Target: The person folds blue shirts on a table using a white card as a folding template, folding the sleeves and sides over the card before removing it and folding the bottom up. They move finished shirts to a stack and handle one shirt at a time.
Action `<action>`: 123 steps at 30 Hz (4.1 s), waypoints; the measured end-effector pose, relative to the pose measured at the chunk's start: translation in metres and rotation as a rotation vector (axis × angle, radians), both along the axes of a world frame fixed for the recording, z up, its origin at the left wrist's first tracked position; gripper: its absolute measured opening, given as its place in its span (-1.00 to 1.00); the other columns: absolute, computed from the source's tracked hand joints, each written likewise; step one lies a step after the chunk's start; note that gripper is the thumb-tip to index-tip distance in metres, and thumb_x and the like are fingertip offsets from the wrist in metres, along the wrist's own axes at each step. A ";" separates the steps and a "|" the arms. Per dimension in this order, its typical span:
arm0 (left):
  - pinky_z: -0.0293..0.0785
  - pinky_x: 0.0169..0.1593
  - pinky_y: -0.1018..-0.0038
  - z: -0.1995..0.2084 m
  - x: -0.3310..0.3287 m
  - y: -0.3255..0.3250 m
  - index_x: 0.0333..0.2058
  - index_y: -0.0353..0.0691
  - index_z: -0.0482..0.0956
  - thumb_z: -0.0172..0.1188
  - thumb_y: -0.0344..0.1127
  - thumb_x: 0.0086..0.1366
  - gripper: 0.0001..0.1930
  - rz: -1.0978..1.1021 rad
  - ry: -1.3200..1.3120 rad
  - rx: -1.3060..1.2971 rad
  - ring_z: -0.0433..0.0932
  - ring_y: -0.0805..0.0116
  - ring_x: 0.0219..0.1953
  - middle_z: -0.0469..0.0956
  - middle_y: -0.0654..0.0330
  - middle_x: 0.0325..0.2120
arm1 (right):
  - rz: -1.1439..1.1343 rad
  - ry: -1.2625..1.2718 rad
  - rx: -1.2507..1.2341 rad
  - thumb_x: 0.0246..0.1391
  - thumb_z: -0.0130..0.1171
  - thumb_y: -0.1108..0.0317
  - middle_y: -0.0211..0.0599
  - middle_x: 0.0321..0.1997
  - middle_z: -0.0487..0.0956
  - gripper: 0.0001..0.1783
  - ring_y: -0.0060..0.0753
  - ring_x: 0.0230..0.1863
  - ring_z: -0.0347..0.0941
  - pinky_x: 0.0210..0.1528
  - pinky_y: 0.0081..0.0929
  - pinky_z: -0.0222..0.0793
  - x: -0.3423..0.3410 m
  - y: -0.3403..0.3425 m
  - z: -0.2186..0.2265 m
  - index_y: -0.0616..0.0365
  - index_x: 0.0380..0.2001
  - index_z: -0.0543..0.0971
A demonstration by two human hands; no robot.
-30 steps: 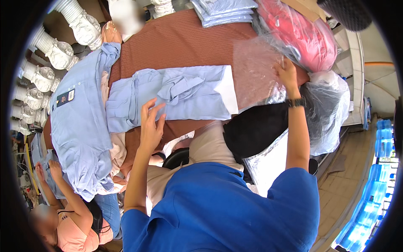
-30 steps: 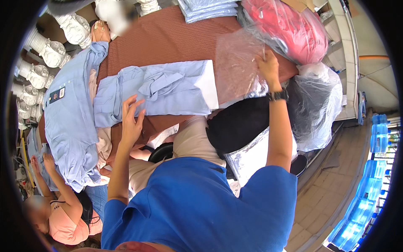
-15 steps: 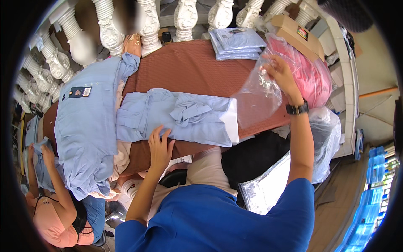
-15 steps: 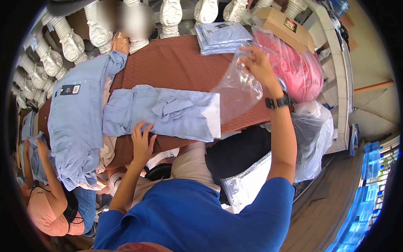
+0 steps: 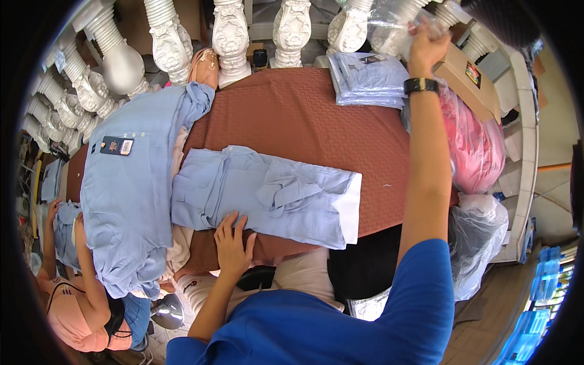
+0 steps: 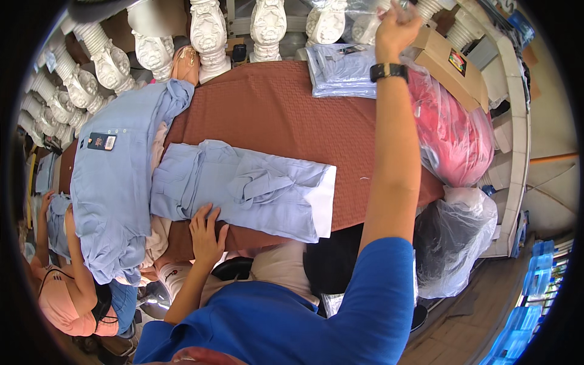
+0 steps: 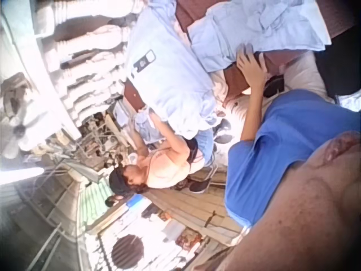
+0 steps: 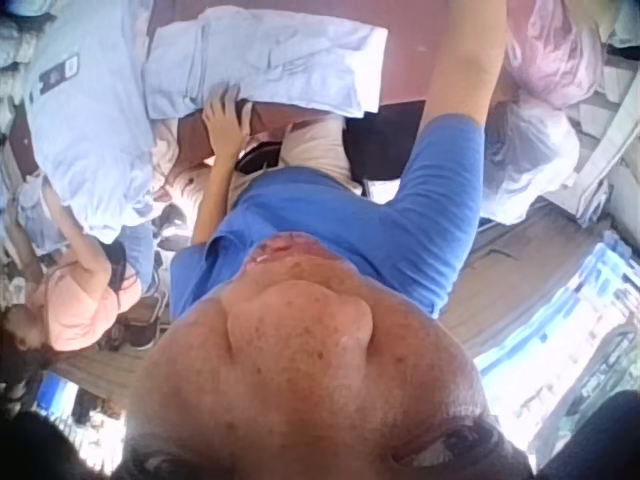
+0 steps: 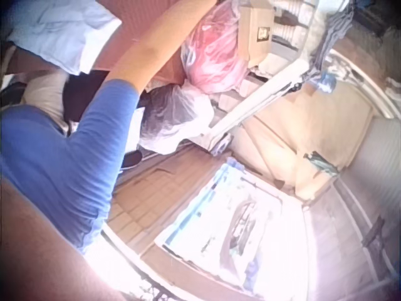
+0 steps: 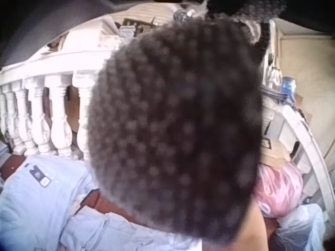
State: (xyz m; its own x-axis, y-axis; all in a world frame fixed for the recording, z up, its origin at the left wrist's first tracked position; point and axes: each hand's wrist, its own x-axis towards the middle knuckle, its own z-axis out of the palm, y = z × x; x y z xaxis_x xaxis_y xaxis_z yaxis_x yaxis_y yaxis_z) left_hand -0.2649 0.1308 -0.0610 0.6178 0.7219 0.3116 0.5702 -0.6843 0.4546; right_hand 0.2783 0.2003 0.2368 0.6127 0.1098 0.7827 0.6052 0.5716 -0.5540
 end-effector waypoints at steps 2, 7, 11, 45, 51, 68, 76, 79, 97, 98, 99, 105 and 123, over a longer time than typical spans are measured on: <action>0.12 0.26 0.05 0.004 -0.002 0.001 0.13 -0.19 0.43 0.19 -0.16 0.29 -0.53 0.010 0.036 -0.003 0.25 -0.10 0.24 0.32 0.00 0.21 | -0.109 0.022 -0.042 0.08 0.01 0.72 0.10 0.08 0.52 -0.38 -0.19 -0.38 0.64 -0.34 -0.43 0.60 0.015 0.019 -0.060 0.28 0.22 0.18; 0.13 0.26 0.05 0.004 0.000 0.003 0.13 -0.19 0.44 0.19 -0.20 0.27 -0.53 0.018 0.047 -0.032 0.26 -0.09 0.24 0.32 0.01 0.21 | -0.165 0.363 -0.154 0.02 -0.04 0.78 0.05 0.28 0.38 -0.18 -0.11 -0.35 0.65 -0.34 -0.39 0.61 0.021 0.025 -0.159 0.18 0.36 0.01; 0.14 0.25 0.06 0.003 0.002 0.003 0.12 -0.19 0.45 0.21 -0.22 0.25 -0.54 0.025 0.052 -0.028 0.27 -0.08 0.23 0.33 0.01 0.20 | -0.231 0.565 -0.291 -0.03 0.02 0.80 0.07 0.27 0.34 -0.01 -0.07 -0.28 0.64 -0.26 -0.32 0.65 0.050 0.027 -0.197 0.14 0.42 -0.16; 0.15 0.25 0.08 0.008 0.005 0.003 0.09 -0.21 0.46 0.22 -0.25 0.24 -0.56 0.032 0.035 -0.026 0.28 -0.09 0.22 0.35 0.00 0.18 | -0.751 0.727 -0.765 -0.30 0.54 0.12 0.32 0.06 0.42 -0.02 0.19 0.09 0.45 0.16 -0.11 0.39 0.069 0.032 -0.213 0.43 0.08 0.23; 0.17 0.24 0.09 0.005 0.006 0.003 0.09 -0.19 0.47 0.23 -0.25 0.23 -0.56 0.029 0.027 -0.006 0.30 -0.08 0.21 0.35 0.02 0.18 | -0.595 0.581 -0.688 -0.14 0.44 0.36 0.00 -0.44 0.62 -0.65 -0.04 -0.32 0.64 -0.27 -0.27 0.56 0.061 0.023 -0.227 0.38 -0.36 0.54; 0.16 0.24 0.09 0.006 0.005 0.003 0.10 -0.19 0.46 0.22 -0.24 0.25 -0.56 0.023 0.011 -0.024 0.29 -0.07 0.22 0.36 0.03 0.18 | 0.070 0.763 -0.400 0.00 0.24 0.73 0.08 -0.16 0.52 -0.56 -0.15 -0.32 0.62 -0.31 -0.40 0.70 -0.009 0.083 -0.234 0.65 -0.04 0.37; 0.16 0.24 0.08 0.004 0.001 0.002 0.09 -0.19 0.47 0.21 -0.23 0.27 -0.58 0.032 -0.004 -0.014 0.29 -0.09 0.22 0.37 0.03 0.17 | -0.170 0.872 -0.496 -0.23 0.52 0.55 0.15 0.00 0.38 0.01 -0.23 -0.33 0.57 -0.42 -0.43 0.65 -0.047 0.062 -0.224 0.42 0.15 0.01; 0.17 0.24 0.07 0.003 0.003 0.002 0.09 -0.19 0.47 0.20 -0.23 0.27 -0.58 0.027 -0.027 0.004 0.29 -0.10 0.21 0.38 0.03 0.16 | -0.160 0.885 -0.565 -0.25 0.54 0.54 0.08 -0.09 0.42 0.03 -0.31 -0.37 0.55 -0.50 -0.49 0.57 -0.042 0.047 -0.233 0.44 0.16 0.01; 0.28 0.18 0.16 0.051 0.059 0.041 0.17 -0.10 0.41 0.41 -0.26 0.07 -0.35 -0.311 -0.289 -0.012 0.33 -0.06 0.15 0.29 0.04 0.19 | 0.024 -0.325 -1.525 0.04 0.33 0.29 0.10 -0.19 0.63 -0.64 0.07 -0.21 0.60 -0.20 -0.16 0.52 -0.189 -0.193 -0.269 0.36 -0.21 0.55; 0.30 0.17 0.16 0.051 0.069 0.046 0.19 -0.08 0.39 0.43 -0.25 0.05 -0.31 -0.360 -0.235 0.039 0.33 -0.06 0.16 0.27 0.06 0.22 | -0.165 -0.355 -1.584 0.03 0.35 0.26 0.14 -0.18 0.61 -0.60 0.16 -0.19 0.58 -0.19 -0.12 0.52 -0.202 -0.199 -0.269 0.38 -0.19 0.54; 0.31 0.16 0.18 0.050 0.078 0.048 0.15 -0.07 0.44 0.42 -0.25 0.06 -0.36 -0.400 -0.209 0.064 0.34 -0.03 0.16 0.32 0.07 0.18 | -0.357 -0.383 -1.636 0.02 0.36 0.23 0.17 -0.16 0.60 -0.55 0.24 -0.17 0.57 -0.18 -0.08 0.51 -0.213 -0.207 -0.270 0.39 -0.17 0.52; 0.46 -0.09 0.31 0.027 0.118 0.090 -0.22 -0.16 0.62 0.36 -0.25 0.15 -0.76 -0.477 -0.030 -0.093 0.54 0.19 -0.12 0.60 0.14 -0.22 | -0.260 -0.439 -1.527 -0.09 0.45 0.16 0.15 -0.14 0.51 -0.42 0.19 -0.11 0.48 -0.14 -0.06 0.46 -0.260 -0.266 -0.248 0.40 -0.15 0.48; 0.18 0.35 0.07 0.021 0.145 0.016 -0.06 -0.06 0.58 0.25 -0.43 0.04 -0.59 -0.892 0.109 0.461 0.20 0.07 0.33 0.35 0.17 0.20 | 0.294 -0.422 -1.151 0.02 0.33 0.38 -0.11 -0.32 0.49 -0.83 -0.04 -0.24 0.40 -0.13 -0.17 0.34 -0.307 -0.260 -0.250 0.26 -0.37 0.61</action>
